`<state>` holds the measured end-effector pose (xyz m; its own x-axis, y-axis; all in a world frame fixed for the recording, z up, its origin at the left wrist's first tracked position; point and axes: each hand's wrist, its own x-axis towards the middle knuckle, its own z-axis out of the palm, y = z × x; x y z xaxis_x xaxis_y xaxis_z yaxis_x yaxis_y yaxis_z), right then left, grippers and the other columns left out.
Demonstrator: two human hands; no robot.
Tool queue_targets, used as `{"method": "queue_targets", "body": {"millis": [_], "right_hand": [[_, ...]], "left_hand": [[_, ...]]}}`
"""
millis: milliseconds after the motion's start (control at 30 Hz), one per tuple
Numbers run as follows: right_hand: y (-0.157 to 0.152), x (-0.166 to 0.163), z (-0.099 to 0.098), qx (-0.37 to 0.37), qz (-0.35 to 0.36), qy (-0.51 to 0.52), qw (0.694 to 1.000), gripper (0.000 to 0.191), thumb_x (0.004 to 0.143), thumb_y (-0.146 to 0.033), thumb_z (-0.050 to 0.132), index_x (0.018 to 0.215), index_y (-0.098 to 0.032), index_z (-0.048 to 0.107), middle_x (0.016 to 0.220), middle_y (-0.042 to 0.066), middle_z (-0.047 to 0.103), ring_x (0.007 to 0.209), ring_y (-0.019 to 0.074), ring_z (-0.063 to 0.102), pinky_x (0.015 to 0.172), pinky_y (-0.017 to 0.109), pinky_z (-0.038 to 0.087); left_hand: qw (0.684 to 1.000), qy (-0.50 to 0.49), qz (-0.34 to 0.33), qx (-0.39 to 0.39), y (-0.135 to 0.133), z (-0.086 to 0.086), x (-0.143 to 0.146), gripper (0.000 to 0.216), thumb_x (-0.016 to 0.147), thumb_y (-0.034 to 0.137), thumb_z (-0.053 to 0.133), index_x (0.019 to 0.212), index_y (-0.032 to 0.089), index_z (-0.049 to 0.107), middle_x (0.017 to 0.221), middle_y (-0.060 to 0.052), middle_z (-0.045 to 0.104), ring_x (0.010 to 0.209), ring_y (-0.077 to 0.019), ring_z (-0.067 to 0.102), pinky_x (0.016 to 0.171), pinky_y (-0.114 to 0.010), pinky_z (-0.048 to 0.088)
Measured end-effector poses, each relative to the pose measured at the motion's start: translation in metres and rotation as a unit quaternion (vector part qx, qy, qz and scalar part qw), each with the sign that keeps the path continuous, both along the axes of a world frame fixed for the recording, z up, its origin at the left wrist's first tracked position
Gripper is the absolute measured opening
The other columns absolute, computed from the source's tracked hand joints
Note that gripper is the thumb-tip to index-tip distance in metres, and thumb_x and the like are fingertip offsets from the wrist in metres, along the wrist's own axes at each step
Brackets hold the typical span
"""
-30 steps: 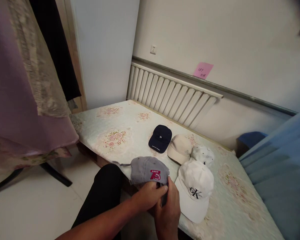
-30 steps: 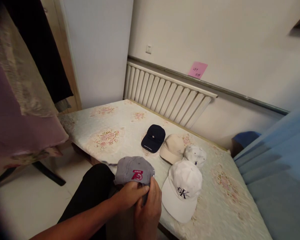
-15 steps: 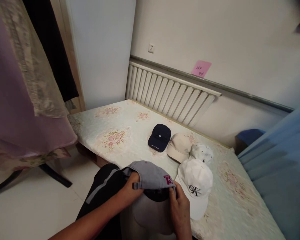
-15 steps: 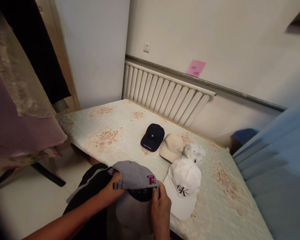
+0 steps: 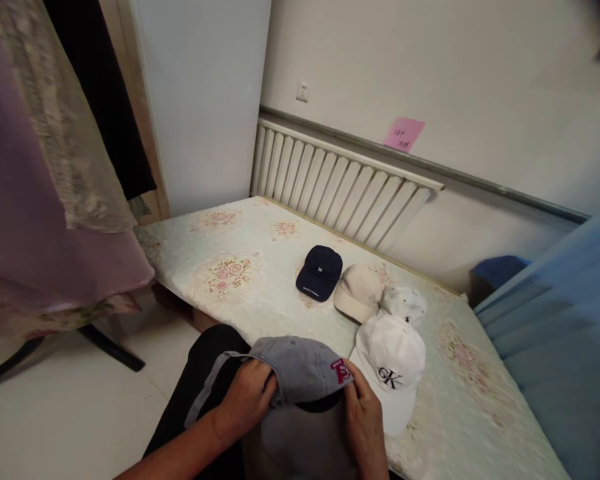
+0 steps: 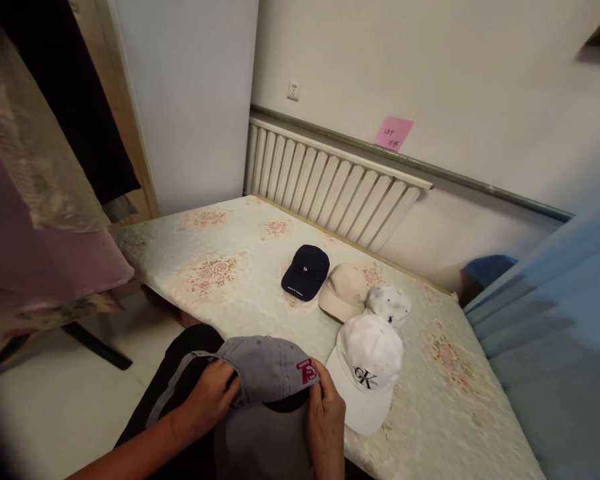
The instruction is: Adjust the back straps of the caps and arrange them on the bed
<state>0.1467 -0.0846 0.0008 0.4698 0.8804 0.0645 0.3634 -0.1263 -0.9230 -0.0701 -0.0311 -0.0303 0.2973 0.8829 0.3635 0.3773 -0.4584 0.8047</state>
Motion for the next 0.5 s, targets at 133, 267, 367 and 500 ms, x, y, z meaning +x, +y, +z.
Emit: {"method": "queue_targets", "body": {"millis": [133, 267, 367, 500], "right_hand": [[-0.003, -0.002, 0.006, 0.003, 0.098, 0.002, 0.995, 0.036, 0.081, -0.043, 0.052, 0.102, -0.020, 0.071, 0.102, 0.005, 0.072, 0.096, 0.0232, 0.064, 0.083, 0.030, 0.050], [-0.007, -0.008, 0.009, 0.000, 0.189, 0.069, 0.980, 0.035, 0.084, -0.043, 0.054, 0.102, -0.019, 0.071, 0.094, 0.004, 0.072, 0.086, 0.0210, 0.064, 0.078, 0.028, 0.050], [-0.009, -0.011, 0.001, -0.003, 0.175, 0.206, 0.963, 0.039, 0.082, -0.045, 0.058, 0.106, -0.018, 0.068, 0.094, 0.005, 0.072, 0.093, 0.0234, 0.064, 0.086, 0.035, 0.049], [-0.011, -0.010, -0.013, 0.010, 0.128, 0.370, 0.920, 0.044, 0.079, -0.048, 0.061, 0.112, -0.019, 0.065, 0.095, 0.008, 0.072, 0.096, 0.0257, 0.065, 0.086, 0.042, 0.050]], "left_hand": [[0.998, -0.045, 0.039, -0.006, 0.011, 0.016, 0.001, 0.015, 0.085, 0.029, 0.048, 0.079, 0.019, 0.058, 0.082, -0.007, 0.061, 0.078, -0.0210, 0.056, 0.072, -0.032, 0.043], [0.996, -0.082, 0.030, -0.016, 0.030, 0.034, 0.006, 0.012, 0.081, 0.025, 0.050, 0.070, 0.019, 0.051, 0.076, -0.003, 0.055, 0.070, -0.0166, 0.051, 0.065, -0.027, 0.040], [0.992, -0.090, 0.001, -0.091, 0.042, 0.039, 0.011, 0.012, 0.079, 0.025, 0.049, 0.071, 0.018, 0.055, 0.071, -0.001, 0.056, 0.066, -0.0145, 0.050, 0.062, -0.025, 0.038], [0.986, -0.062, -0.016, -0.154, 0.046, 0.037, 0.012, 0.012, 0.078, 0.026, 0.052, 0.073, 0.018, 0.059, 0.064, 0.000, 0.057, 0.062, -0.0149, 0.051, 0.060, -0.025, 0.038]]}}
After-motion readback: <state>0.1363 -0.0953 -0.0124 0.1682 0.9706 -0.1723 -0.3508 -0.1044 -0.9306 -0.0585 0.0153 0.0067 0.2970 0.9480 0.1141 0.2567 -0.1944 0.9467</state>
